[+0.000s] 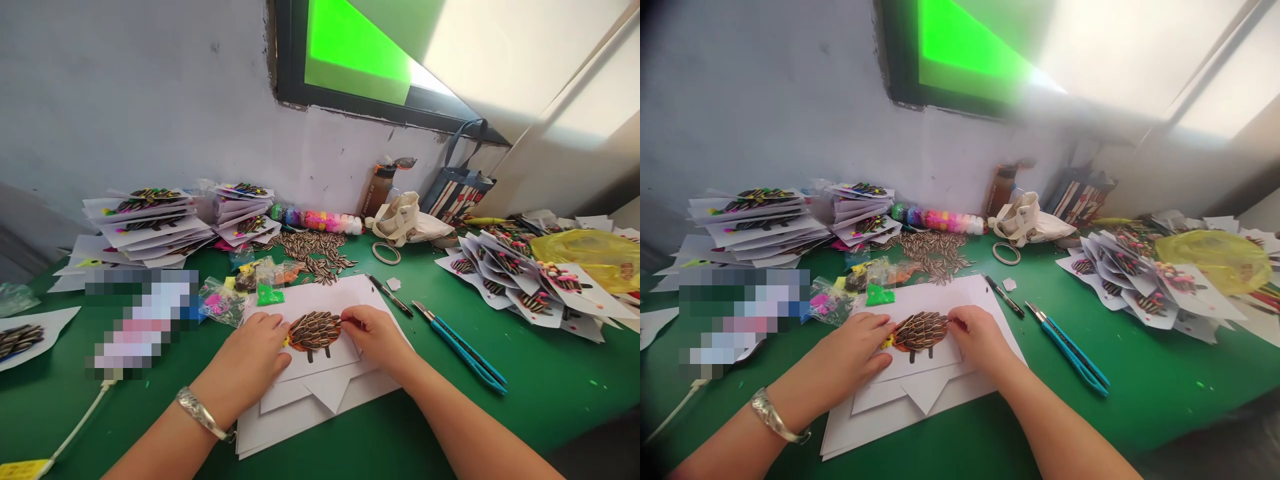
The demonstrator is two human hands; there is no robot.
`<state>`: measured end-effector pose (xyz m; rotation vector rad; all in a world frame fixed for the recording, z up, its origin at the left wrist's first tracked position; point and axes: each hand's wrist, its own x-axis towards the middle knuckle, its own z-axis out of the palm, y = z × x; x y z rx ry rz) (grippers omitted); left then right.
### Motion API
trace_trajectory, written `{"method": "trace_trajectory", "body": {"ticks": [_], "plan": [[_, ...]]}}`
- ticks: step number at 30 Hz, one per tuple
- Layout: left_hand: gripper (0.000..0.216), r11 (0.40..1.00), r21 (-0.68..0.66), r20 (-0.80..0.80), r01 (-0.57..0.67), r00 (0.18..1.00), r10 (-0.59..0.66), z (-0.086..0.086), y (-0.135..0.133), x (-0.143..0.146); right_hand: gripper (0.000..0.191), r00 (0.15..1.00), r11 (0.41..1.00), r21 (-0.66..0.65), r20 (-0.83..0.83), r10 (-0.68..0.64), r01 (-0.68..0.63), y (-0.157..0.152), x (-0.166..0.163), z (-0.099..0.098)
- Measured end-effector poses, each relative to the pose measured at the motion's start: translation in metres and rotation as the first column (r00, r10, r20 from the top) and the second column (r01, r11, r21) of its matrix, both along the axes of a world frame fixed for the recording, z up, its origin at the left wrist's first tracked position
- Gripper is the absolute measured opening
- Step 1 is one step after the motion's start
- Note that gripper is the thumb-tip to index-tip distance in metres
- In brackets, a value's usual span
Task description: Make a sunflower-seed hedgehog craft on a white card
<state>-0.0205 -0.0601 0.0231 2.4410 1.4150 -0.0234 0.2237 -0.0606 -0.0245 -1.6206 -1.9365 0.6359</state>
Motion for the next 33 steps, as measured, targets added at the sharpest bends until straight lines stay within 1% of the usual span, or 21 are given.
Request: {"method": "trace_trajectory", "body": {"ticks": [8,16,23,25,27,30,33], "plan": [[0.030,1.000,-0.002,-0.001,-0.003,1.000,0.003,0.000,0.001,0.001,0.019,0.995,0.997,0.069,0.095,0.034,-0.040,0.001,0.001,-0.006],[0.029,1.000,0.012,0.008,-0.010,1.000,0.010,-0.003,0.000,-0.002,0.021,0.983,0.989,0.114,0.165,0.078,-0.098,0.001,-0.006,-0.007],[0.028,1.000,0.011,0.019,-0.015,1.000,0.014,-0.003,-0.001,-0.003,0.020,0.984,0.983,0.135,0.143,0.107,-0.127,0.000,-0.008,-0.011],[0.028,1.000,0.011,0.024,-0.019,1.000,0.019,-0.002,-0.001,-0.002,0.017,0.989,0.986,0.126,0.116,0.091,-0.105,0.000,-0.006,-0.011],[0.028,1.000,0.013,0.024,-0.019,1.000,0.019,-0.002,-0.001,-0.002,0.015,0.995,0.992,0.116,0.092,0.044,-0.055,0.000,-0.003,-0.011],[0.028,1.000,0.017,0.014,-0.012,1.000,0.012,-0.003,0.000,-0.001,0.020,0.996,0.994,0.110,0.087,-0.003,-0.006,0.001,0.001,-0.010],[0.027,1.000,0.022,0.008,-0.007,1.000,0.007,-0.006,0.001,-0.001,0.024,0.995,0.993,0.107,0.090,0.035,-0.045,0.002,0.001,-0.010]]}}
